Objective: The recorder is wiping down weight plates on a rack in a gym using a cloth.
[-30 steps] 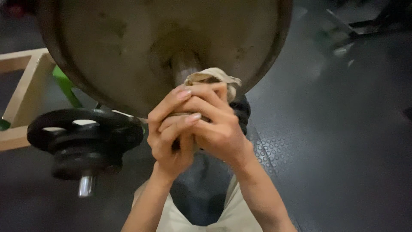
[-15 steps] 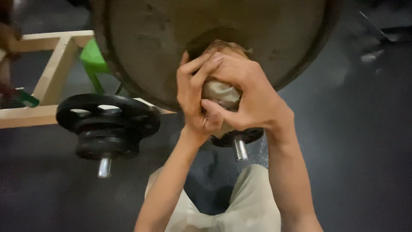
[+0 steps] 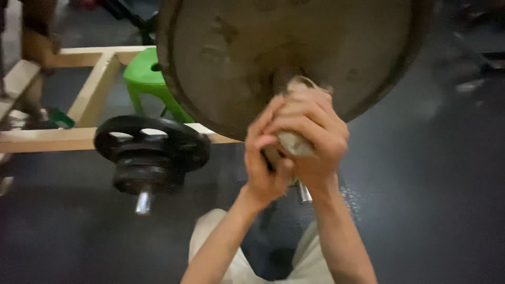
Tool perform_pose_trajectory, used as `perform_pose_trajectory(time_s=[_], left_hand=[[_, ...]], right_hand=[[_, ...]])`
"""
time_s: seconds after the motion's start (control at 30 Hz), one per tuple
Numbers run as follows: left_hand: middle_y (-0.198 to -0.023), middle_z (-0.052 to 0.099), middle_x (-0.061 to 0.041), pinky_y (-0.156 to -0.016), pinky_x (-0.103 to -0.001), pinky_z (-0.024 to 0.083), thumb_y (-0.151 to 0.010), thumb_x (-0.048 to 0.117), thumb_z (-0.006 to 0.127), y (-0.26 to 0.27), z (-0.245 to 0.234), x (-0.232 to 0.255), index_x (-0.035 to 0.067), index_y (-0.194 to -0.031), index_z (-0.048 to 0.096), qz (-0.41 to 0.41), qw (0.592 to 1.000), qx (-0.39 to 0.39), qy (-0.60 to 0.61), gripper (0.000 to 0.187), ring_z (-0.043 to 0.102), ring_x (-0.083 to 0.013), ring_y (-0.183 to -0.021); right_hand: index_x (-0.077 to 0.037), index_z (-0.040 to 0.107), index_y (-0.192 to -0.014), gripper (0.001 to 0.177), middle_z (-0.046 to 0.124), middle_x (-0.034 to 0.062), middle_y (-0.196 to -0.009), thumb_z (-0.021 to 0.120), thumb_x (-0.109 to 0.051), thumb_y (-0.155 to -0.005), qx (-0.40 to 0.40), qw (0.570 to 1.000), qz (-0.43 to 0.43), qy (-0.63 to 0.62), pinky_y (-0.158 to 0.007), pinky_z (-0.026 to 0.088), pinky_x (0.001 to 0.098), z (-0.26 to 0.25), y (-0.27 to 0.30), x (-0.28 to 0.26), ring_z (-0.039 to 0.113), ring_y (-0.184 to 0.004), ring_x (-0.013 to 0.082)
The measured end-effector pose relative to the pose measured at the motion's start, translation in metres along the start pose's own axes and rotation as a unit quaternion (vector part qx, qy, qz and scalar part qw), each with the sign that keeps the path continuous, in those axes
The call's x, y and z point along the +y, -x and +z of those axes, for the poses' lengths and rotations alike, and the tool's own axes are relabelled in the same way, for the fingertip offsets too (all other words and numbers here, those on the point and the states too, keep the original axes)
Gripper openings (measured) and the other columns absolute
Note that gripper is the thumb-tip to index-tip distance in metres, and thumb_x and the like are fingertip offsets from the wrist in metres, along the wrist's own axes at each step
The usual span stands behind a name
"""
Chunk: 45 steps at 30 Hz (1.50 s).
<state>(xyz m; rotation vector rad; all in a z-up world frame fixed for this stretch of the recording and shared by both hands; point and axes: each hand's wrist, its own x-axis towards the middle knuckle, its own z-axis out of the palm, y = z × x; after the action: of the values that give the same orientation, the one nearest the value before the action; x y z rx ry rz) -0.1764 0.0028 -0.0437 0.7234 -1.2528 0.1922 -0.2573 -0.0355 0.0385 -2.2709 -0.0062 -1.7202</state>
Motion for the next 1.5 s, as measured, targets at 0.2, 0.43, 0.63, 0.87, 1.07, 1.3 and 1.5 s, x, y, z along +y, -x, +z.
perform_pose_trajectory(time_s=[0.2, 0.43, 0.63, 0.87, 1.07, 1.3, 1.5], left_hand=[[-0.138, 0.056, -0.021, -0.108, -0.051, 0.055, -0.096, 0.069, 0.063, 0.115, -0.009, -0.030, 0.016, -0.147, 0.044, 0.036, 0.997, 0.034, -0.054, 0.076, 0.064, -0.0352, -0.124], [-0.152, 0.033, -0.017, -0.120, -0.050, 0.034, -0.085, 0.055, 0.093, 0.192, 0.008, -0.048, 0.005, -0.156, 0.021, -0.200, 0.953, 0.058, 0.220, 0.112, 0.040, -0.0304, -0.141], [-0.091, 0.073, -0.003, -0.072, -0.029, 0.051, -0.080, 0.012, 0.079, 0.241, -0.033, -0.049, 0.011, -0.103, 0.063, -0.396, 0.875, -0.248, 0.126, 0.027, 0.067, -0.0127, -0.082], [-0.167, 0.026, -0.022, -0.126, -0.036, 0.019, -0.071, 0.056, 0.076, 0.146, 0.011, -0.055, -0.002, -0.157, 0.020, -0.208, 0.717, -0.651, 0.135, 0.117, 0.031, -0.0313, -0.151], [-0.139, 0.066, -0.006, -0.119, -0.032, 0.036, -0.082, 0.053, 0.069, 0.080, 0.067, -0.034, 0.005, -0.138, 0.058, -0.262, 0.737, -0.611, 0.124, 0.075, 0.058, -0.0174, -0.129], [-0.123, 0.063, -0.015, -0.088, -0.039, 0.054, -0.081, 0.028, 0.081, 0.127, 0.036, -0.071, 0.002, -0.119, 0.058, -0.188, 0.837, -0.514, 0.010, 0.051, 0.067, -0.0347, -0.111], [-0.102, 0.067, -0.015, -0.087, -0.042, 0.058, -0.077, 0.017, 0.083, 0.154, 0.036, -0.080, 0.004, -0.103, 0.065, -0.243, 0.885, -0.396, 0.019, 0.034, 0.070, -0.0372, -0.105]], right_hand=[[-0.012, 0.069, -0.079, 0.028, 0.069, 0.0075, -0.083, 0.065, -0.034, -0.095, 0.061, 0.990, 0.069, -0.110, -0.080, 0.059, 0.0343, 0.008, 0.092, -0.012, 0.071, -0.078, 0.0209], [-0.006, 0.054, -0.121, 0.069, 0.051, 0.0141, -0.111, 0.102, -0.035, -0.081, 0.136, 0.804, 0.178, -0.551, -0.096, 0.048, 0.0465, 0.030, 0.171, 0.041, 0.058, -0.108, 0.0336], [-0.006, 0.041, -0.139, 0.061, 0.054, 0.0055, -0.118, 0.072, -0.002, -0.086, 0.155, 0.907, 0.328, -0.212, -0.108, 0.044, 0.0290, -0.025, 0.245, 0.031, 0.055, -0.112, 0.0162], [-0.006, 0.040, -0.130, 0.039, 0.072, 0.0275, -0.098, 0.057, -0.027, -0.102, 0.082, 0.825, 0.428, -0.360, -0.073, 0.068, 0.0500, -0.080, 0.162, 0.019, 0.076, -0.073, 0.0428], [-0.013, 0.056, -0.110, 0.018, 0.053, -0.0049, -0.093, 0.053, -0.031, -0.110, 0.003, 0.968, 0.248, 0.049, -0.075, 0.041, 0.0249, -0.116, 0.124, 0.054, 0.047, -0.082, 0.0070], [-0.014, 0.053, -0.128, 0.013, 0.065, 0.0081, -0.090, 0.053, -0.019, -0.116, 0.020, 0.947, 0.321, 0.008, -0.099, 0.048, 0.0404, -0.145, 0.171, 0.098, 0.063, -0.095, 0.0199], [-0.009, 0.045, -0.147, 0.049, 0.046, 0.0320, -0.137, 0.040, -0.028, -0.103, -0.242, 0.869, 0.430, -0.024, -0.109, 0.031, 0.0689, -0.137, 0.191, 0.091, 0.038, -0.133, 0.0567]])
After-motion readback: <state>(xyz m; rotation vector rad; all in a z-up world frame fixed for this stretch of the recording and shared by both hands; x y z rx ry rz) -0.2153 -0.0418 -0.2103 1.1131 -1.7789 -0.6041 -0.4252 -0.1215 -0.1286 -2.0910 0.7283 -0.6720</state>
